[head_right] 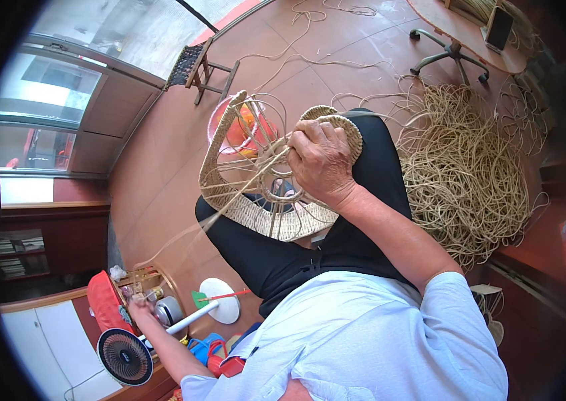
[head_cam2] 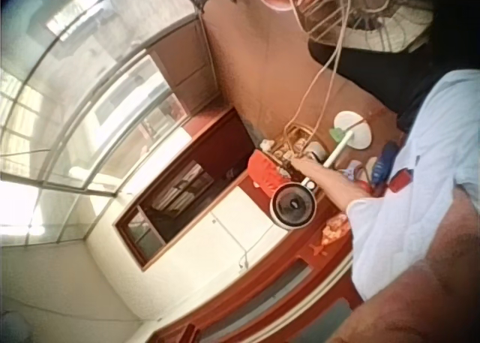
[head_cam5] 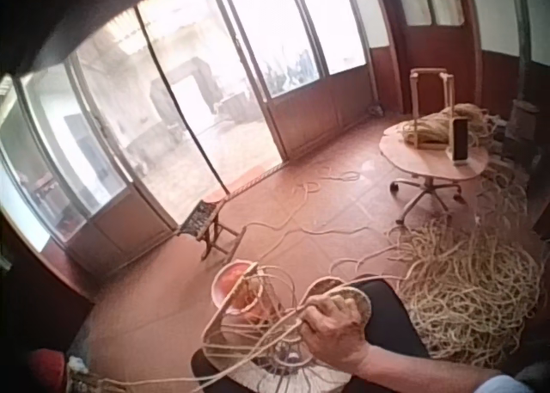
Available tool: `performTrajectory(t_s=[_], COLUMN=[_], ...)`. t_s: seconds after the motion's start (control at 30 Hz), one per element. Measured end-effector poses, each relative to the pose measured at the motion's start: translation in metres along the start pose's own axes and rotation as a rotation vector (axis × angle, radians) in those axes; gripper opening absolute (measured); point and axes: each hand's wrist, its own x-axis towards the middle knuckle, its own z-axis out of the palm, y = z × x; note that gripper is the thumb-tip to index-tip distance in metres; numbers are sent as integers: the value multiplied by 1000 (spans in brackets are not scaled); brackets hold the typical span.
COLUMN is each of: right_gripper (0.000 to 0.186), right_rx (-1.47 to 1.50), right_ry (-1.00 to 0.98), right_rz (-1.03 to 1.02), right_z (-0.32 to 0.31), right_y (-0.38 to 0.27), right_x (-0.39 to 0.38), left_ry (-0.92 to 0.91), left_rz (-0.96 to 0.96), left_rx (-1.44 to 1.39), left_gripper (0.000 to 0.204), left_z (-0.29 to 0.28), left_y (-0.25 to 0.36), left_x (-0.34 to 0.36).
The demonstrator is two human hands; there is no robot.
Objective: Weaving a frame with straw strands to construct a basket or fan-like object.
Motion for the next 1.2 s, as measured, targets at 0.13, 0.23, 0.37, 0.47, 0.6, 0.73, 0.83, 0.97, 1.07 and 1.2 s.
performTrajectory(t_s=[0.13,0.23,0.37,0.47,0.6,0.73,0.83,0.97,1.07,1.2], right_gripper=[13,13,13,13,12,12,13,15,22,29], right_rx=[-172,-195,-171,-167,-165,-148,-129,-185,-64,-74], right_ry=[-72,-91,-87,-82,-79,-76,-72,-47,-37,-67], right_rz=[47,58,42,43,54,55,66,108,101,121], right_z=[-9,-11,-10,-6,-4,-1,-1,-16,-7,-7], right_y=[6,10,9,5,3,2,5,15,-3,5], right_x=[-6,-8,-5,-2,-4,-5,-5,-10,3,-1], left_ry=[252,-543,-923,-929,-926,-956,-820,-422,39,156], left_rz=[782,926,1344,1444,1356,1446,1574,1184,755,628], left_rx=[1559,1001,1058,1047,1096,1178,1183,1165,1202,1002], left_gripper=[54,34,41,46,36,17,19,24,15,20], left_z=[92,261,373,396,410,418,408,351,140,109], left_y=[-182,-251,-292,-317,-326,-327,-311,-253,-114,-147], left_x=[-3,-173,-393,-398,-396,-384,-370,-254,6,11])
